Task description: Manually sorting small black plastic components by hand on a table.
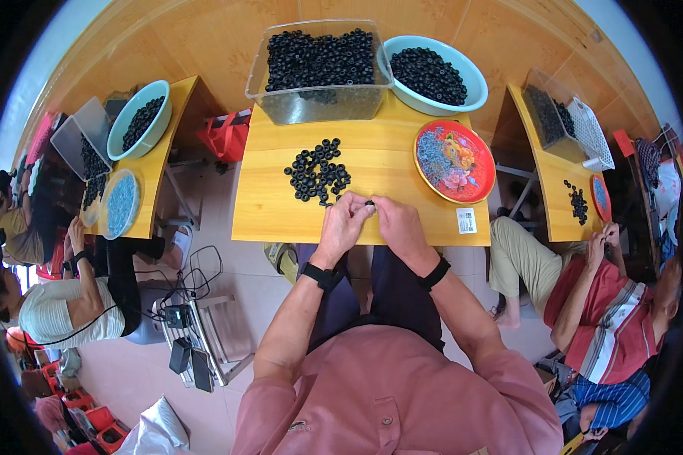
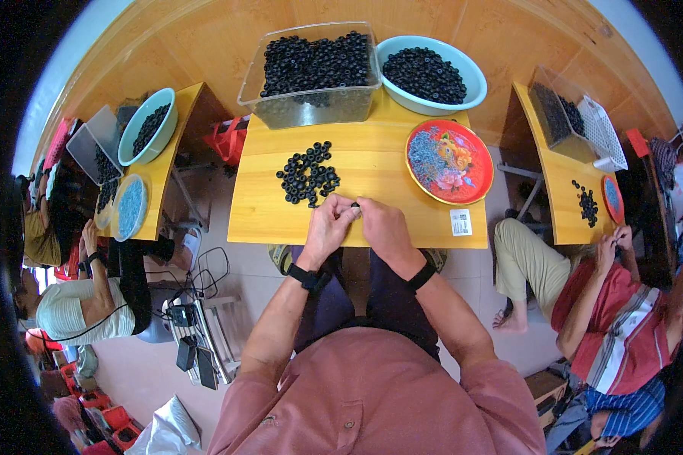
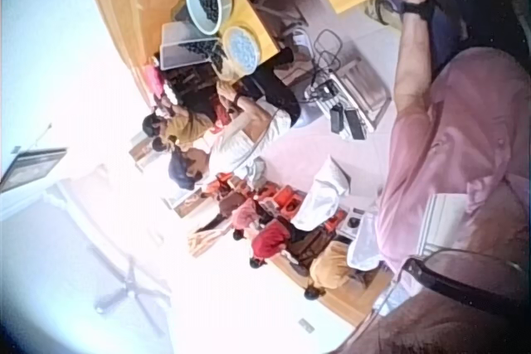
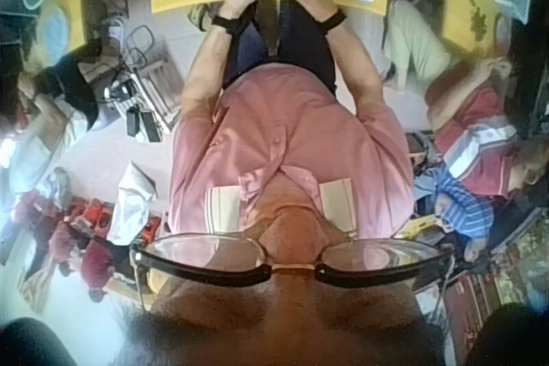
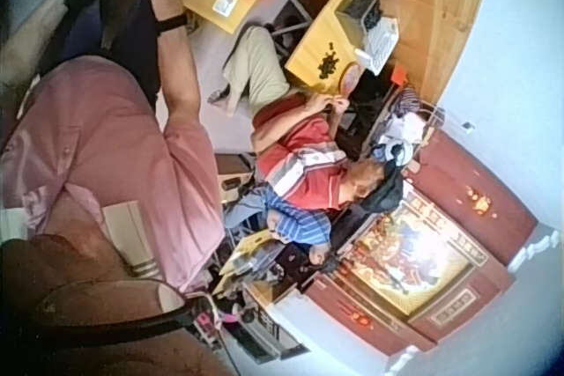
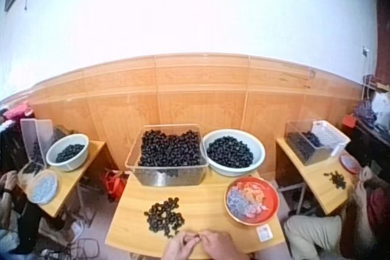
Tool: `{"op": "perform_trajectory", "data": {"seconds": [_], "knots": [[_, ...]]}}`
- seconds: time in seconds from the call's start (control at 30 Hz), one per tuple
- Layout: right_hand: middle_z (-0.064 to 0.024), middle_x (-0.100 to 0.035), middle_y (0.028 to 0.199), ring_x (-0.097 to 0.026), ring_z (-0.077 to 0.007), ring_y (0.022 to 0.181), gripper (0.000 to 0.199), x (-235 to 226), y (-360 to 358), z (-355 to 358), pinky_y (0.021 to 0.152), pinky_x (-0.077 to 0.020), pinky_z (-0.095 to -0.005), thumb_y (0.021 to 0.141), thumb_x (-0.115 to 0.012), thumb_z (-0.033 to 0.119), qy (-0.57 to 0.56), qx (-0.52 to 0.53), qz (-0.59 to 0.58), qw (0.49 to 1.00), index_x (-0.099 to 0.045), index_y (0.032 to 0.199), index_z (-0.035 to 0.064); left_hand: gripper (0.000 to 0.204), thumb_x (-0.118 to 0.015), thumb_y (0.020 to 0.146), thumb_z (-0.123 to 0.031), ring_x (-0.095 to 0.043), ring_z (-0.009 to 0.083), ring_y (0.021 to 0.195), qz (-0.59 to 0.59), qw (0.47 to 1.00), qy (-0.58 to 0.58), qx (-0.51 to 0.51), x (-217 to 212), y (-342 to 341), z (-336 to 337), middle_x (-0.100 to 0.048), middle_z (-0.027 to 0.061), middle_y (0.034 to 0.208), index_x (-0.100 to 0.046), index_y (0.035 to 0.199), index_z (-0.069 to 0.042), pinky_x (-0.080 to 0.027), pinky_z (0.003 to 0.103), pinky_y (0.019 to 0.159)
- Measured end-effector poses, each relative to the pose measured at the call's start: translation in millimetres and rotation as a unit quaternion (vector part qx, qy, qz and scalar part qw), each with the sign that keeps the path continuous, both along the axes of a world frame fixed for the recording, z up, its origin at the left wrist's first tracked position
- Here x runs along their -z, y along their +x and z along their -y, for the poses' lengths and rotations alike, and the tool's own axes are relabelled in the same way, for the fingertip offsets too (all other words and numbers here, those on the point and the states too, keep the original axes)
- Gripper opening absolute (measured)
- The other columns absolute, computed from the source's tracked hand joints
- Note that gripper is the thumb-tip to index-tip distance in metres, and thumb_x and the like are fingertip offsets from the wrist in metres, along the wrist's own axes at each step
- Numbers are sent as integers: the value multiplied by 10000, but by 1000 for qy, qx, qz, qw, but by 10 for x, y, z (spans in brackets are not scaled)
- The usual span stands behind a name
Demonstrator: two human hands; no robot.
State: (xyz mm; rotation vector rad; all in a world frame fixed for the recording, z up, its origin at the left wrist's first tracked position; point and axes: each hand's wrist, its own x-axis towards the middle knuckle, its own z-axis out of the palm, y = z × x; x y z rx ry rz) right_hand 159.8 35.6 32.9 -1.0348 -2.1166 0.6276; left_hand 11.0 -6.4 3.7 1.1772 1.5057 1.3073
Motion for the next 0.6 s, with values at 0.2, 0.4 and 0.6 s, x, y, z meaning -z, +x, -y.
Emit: {"op": "perform_trajectory", "data": {"seconds": [0.2, 0.4, 0.6], "knots": [[-225, -702, 850, -705, -379, 800, 98, 23, 67, -58, 688, -559, -436, 918, -649, 85, -25, 3, -46, 999, -684, 962, 4, 239, -743, 936, -166, -683, 173, 724, -104, 994, 29, 21, -42, -17, 34, -727, 133, 841, -628, 1066, -2, -532, 312, 662], [-160, -733, 825, -734, -270, 747, 94, 56, 69, -142, 681, -561, -354, 864, -705, 74, -137, 25, -109, 984, -684, 922, 3, 285, -753, 934, -204, -681, 250, 703, -146, 987, 62, 27, -85, 45, 38, -716, 141, 856, -615, 1102, -20, -550, 347, 664], [-20, -673, 749, -613, -76, 689, 59, 223, 205, -270, 651, -503, -262, 856, -682, 42, -268, -44, -177, 946, -664, 894, 1, 292, -782, 886, -167, -660, 256, 725, -219, 969, 110, 42, -43, 34, -9, -672, 127, 833, -623, 1086, -23, -535, 351, 671]]}}
